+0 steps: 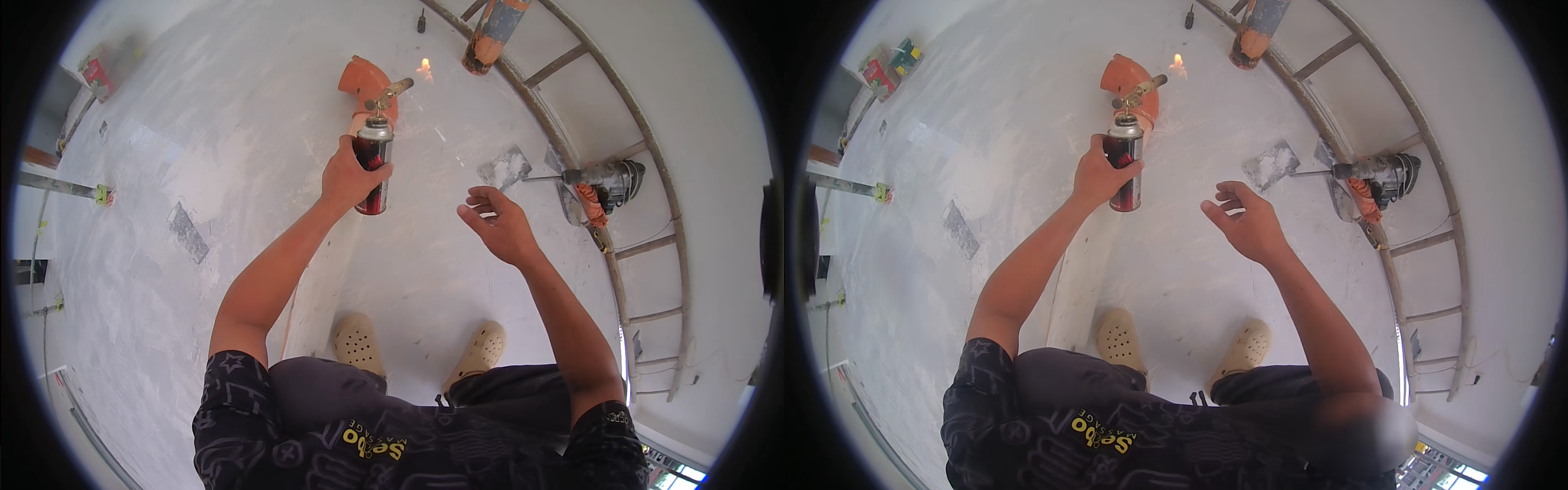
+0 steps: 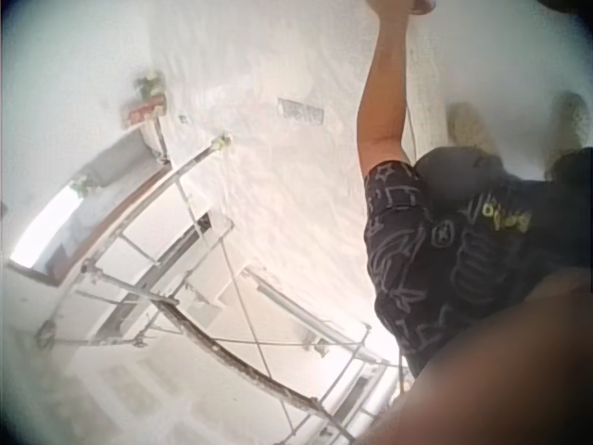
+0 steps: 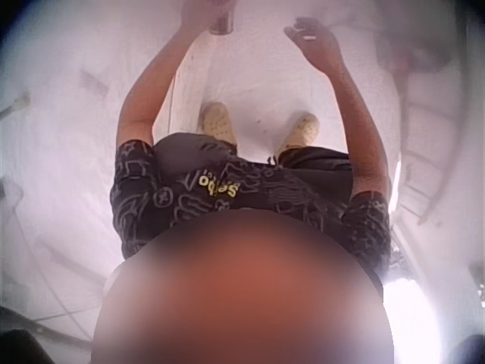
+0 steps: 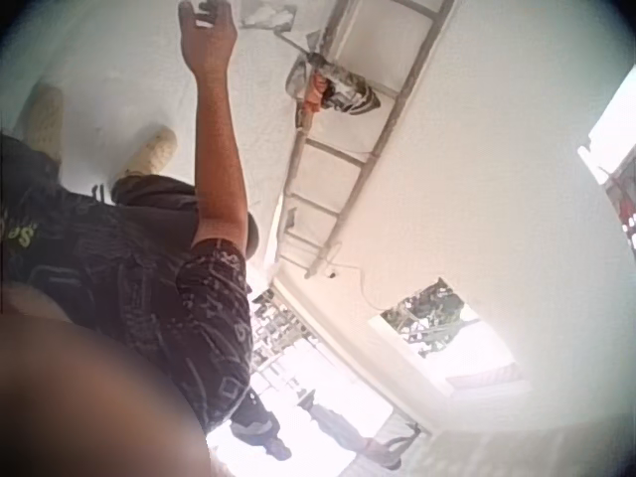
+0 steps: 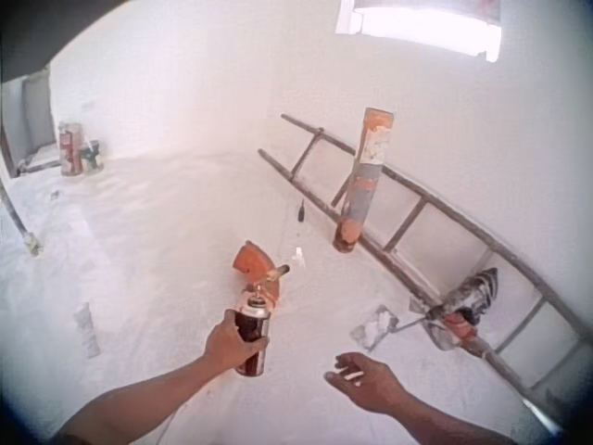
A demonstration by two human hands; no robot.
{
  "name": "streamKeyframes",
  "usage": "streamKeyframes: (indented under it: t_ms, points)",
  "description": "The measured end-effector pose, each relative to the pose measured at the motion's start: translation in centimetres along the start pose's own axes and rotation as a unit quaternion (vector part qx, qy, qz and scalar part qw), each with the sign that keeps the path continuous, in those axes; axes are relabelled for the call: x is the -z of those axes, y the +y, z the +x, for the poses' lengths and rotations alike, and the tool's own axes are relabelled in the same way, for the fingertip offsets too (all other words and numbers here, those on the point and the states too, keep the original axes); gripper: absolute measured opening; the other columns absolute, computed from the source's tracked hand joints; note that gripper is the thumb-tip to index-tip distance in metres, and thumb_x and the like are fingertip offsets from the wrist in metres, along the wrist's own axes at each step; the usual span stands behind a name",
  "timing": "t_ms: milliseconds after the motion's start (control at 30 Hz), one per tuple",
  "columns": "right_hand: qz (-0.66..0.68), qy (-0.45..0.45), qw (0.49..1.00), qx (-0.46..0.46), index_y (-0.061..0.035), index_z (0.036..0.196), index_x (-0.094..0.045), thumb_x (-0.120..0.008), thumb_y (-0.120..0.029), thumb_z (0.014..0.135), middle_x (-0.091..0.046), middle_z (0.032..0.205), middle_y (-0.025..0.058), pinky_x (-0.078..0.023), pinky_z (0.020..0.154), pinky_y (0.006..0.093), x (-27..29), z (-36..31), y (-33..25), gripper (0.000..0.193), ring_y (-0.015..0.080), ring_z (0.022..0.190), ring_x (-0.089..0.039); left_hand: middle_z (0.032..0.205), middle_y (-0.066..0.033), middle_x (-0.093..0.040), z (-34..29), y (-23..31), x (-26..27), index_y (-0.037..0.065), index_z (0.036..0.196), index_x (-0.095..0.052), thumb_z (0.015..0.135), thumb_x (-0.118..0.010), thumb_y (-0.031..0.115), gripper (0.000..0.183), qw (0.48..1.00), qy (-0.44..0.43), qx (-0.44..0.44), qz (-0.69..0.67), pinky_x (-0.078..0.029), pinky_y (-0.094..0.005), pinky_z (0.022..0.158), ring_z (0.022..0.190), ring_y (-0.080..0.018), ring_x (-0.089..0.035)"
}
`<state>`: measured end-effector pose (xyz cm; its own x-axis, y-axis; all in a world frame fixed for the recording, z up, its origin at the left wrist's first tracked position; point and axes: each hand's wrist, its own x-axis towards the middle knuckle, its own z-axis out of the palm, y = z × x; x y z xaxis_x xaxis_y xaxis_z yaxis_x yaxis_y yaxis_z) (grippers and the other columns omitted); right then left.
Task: The person uses a handheld blowtorch to heat the joint of an orange PVC elbow fitting attached to a white pipe. The person holds the torch steadily and moves the flame around the circumference of the joint.
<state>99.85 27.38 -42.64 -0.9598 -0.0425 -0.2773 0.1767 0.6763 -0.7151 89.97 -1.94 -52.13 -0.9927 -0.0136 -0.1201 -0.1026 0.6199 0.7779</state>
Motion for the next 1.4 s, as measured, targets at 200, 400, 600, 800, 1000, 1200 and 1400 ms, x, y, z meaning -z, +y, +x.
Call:
streamKeyframes:
  t_ms: [200,400,600,800,1000,1200,1400]
  points:
    - [0.117,0.042,0.988,-0.086,0.0069,0.139,-0.060,-0.084,-0.072,0.083,-0.076,0.121,0.0237,-0.061,0.095,0.0437,-12.1,6.1,-2.1,0.100,0.0358,0.113,-0.076,0.110,-0.0220,-0.073,-3.7,0.4,-5.9,0.002,0.120,-0.050,0.080,-0.092,0.044,0.072,0.998,-0.030,-0.045,-0.025,-0.059,-0.0518,0.087,0.103,-0.0430,-0.075]
    - [0.065,0.108,0.989,-0.073,0.0049,0.121,-0.069,-0.089,-0.070,0.076,-0.079,0.109,0.0201,-0.062,0.091,0.0420,-14.1,8.8,0.0,0.090,0.0323,0.103,-0.079,0.116,-0.0207,-0.073,-4.1,-1.7,-7.5,0.004,0.122,-0.051,0.080,-0.093,0.042,0.071,0.998,-0.061,-0.005,-0.035,-0.059,-0.0489,0.089,0.108,-0.0395,-0.074]
    - [-0.017,0.040,0.997,-0.067,0.0014,0.119,-0.070,-0.090,-0.060,0.075,-0.080,0.109,0.0179,-0.062,0.089,0.0440,-12.6,12.3,0.9,0.079,0.0325,0.100,-0.079,0.130,-0.0177,-0.069,-3.5,-3.8,-7.0,0.003,0.134,-0.054,0.079,-0.093,0.055,0.085,0.987,-0.123,-0.084,0.053,-0.058,-0.0444,0.095,0.114,-0.0334,-0.072]
    - [-0.093,0.006,0.996,-0.004,-0.0038,0.118,-0.070,-0.088,-0.059,0.075,-0.079,0.109,0.0159,-0.061,0.089,0.0456,-12.6,14.9,-0.3,0.072,0.0329,0.102,-0.078,0.094,-0.0128,-0.079,-2.8,-4.7,-5.2,0.003,0.099,-0.077,0.092,-0.080,0.060,0.058,0.951,-0.291,-0.031,0.098,-0.059,-0.0419,0.086,0.093,-0.0296,-0.077]
    - [-0.077,-0.004,0.997,-0.028,-0.0035,0.120,-0.072,-0.088,-0.058,0.076,-0.079,0.109,0.0161,-0.060,0.088,0.0426,-13.4,15.3,-1.3,0.072,0.0317,0.101,-0.078,0.094,-0.0150,-0.079,-1.9,-5.0,-3.0,0.002,0.099,-0.078,0.093,-0.078,0.059,0.057,0.961,-0.261,0.013,0.087,-0.059,-0.0420,0.086,0.093,-0.0306,-0.077]
    - [-0.100,0.007,0.993,-0.060,-0.0060,0.116,-0.070,-0.087,-0.058,0.078,-0.079,0.105,0.0127,-0.060,0.087,0.0439,-13.2,13.9,-3.2,0.066,0.0306,0.099,-0.078,0.092,-0.0146,-0.078,-1.1,-5.8,-1.2,0.002,0.098,-0.078,0.093,-0.079,0.057,0.055,0.975,-0.201,0.023,0.086,-0.058,-0.0415,0.082,0.088,-0.0300,-0.076]
    - [0.073,0.215,0.969,-0.093,-0.0047,0.130,-0.067,-0.091,-0.050,0.081,-0.076,0.117,0.0104,-0.058,0.094,0.0417,-13.7,6.6,-2.6,0.071,0.0262,0.107,-0.076,0.086,-0.0132,-0.077,-0.9,-7.9,0.1,0.001,0.098,-0.075,0.093,-0.081,0.053,0.053,0.994,-0.102,0.018,0.028,-0.057,-0.0392,0.075,0.081,-0.0277,-0.074]
